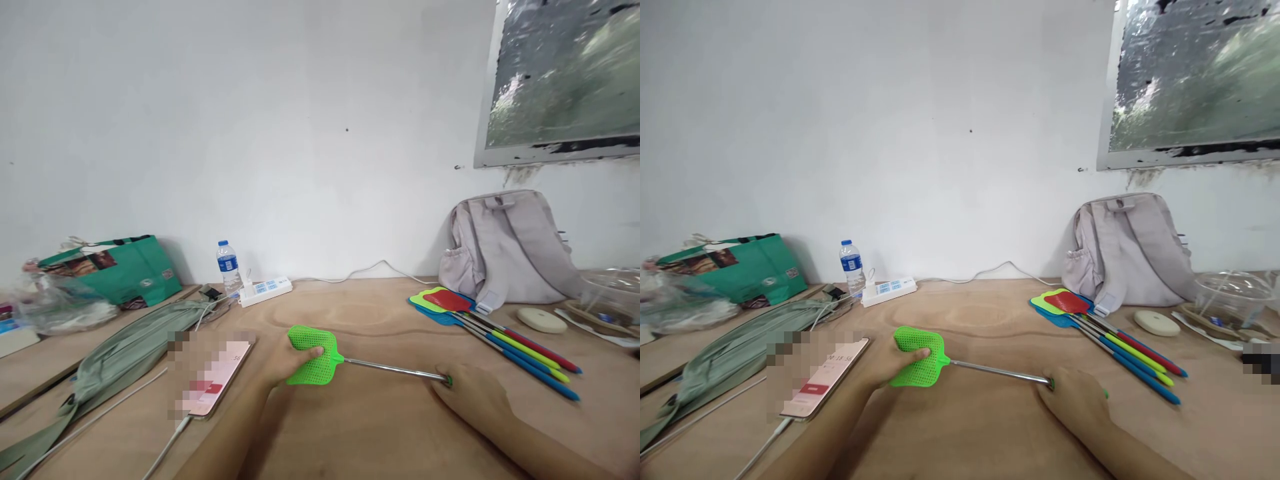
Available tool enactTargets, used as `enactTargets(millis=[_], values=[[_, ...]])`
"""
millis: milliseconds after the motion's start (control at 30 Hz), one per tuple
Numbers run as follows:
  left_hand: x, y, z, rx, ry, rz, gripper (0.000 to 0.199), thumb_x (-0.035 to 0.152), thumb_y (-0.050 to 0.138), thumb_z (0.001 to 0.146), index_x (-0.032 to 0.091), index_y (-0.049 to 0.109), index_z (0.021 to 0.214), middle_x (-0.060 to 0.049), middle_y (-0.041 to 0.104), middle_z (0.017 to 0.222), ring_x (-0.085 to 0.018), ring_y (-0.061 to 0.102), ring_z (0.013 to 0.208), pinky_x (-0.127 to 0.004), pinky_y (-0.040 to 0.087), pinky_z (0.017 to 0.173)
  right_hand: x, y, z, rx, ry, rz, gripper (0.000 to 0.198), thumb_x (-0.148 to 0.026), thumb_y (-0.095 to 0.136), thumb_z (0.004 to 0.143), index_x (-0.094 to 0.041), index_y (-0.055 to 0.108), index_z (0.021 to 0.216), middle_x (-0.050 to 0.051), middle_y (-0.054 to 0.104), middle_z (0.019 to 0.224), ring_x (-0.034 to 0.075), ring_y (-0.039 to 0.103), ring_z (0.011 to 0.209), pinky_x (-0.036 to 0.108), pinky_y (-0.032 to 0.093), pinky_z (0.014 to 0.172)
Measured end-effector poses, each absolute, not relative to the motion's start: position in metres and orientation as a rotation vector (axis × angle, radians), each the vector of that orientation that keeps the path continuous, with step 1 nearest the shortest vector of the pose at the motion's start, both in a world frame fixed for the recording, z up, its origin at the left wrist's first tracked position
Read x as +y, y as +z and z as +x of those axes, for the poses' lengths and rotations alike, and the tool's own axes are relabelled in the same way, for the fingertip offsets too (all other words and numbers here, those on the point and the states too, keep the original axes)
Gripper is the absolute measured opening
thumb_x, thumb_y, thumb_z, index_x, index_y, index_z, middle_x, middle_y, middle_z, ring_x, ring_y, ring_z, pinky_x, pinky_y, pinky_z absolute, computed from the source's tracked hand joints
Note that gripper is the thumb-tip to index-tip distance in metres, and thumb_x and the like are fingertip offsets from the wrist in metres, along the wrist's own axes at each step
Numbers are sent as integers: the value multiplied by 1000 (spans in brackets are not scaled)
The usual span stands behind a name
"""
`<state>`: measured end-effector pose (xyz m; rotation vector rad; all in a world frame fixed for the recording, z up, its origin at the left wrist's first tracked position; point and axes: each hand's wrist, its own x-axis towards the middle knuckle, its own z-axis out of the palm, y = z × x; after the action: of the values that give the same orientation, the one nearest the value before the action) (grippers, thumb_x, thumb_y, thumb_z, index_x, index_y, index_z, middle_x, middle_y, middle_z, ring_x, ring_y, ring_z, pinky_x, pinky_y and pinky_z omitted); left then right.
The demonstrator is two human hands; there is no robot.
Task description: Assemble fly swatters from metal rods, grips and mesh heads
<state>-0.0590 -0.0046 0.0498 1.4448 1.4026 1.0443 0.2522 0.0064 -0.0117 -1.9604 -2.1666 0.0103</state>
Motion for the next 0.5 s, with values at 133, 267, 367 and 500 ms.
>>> enactTargets(millis=[133,267,367,500], values=[[0,38,-44,1221,968,1447,37,36,74,54,13,63,81,-7,69,82,-22,62,77,-33,49,68,3,-12,235,-2224,102,-1814,16,-27,42,71,-21,51,59,3,62,64,19,55,63,26,22,51],[4,28,-33,1198,988,1457,34,33,74,54,13,62,79,-7,68,81,-21,62,75,-33,49,67,0,-12,218,-2064,188,-1811,10,-23,49,62,-21,43,70,-1,58,61,15,51,59,23,21,50],[5,24,-29,1180,988,1479,32,30,75,52,14,62,76,-6,68,79,-21,62,74,-32,49,66,-3,-10,211,-2026,248,-1774,19,-19,50,58,-21,39,73,-2,56,62,14,49,58,23,21,50],[5,20,-24,1180,1005,1450,30,26,76,51,14,62,75,-4,68,75,-20,61,71,-31,49,65,-4,-9,205,-2014,311,-1769,21,-17,49,57,-22,36,73,-3,54,61,13,47,57,22,20,49]])
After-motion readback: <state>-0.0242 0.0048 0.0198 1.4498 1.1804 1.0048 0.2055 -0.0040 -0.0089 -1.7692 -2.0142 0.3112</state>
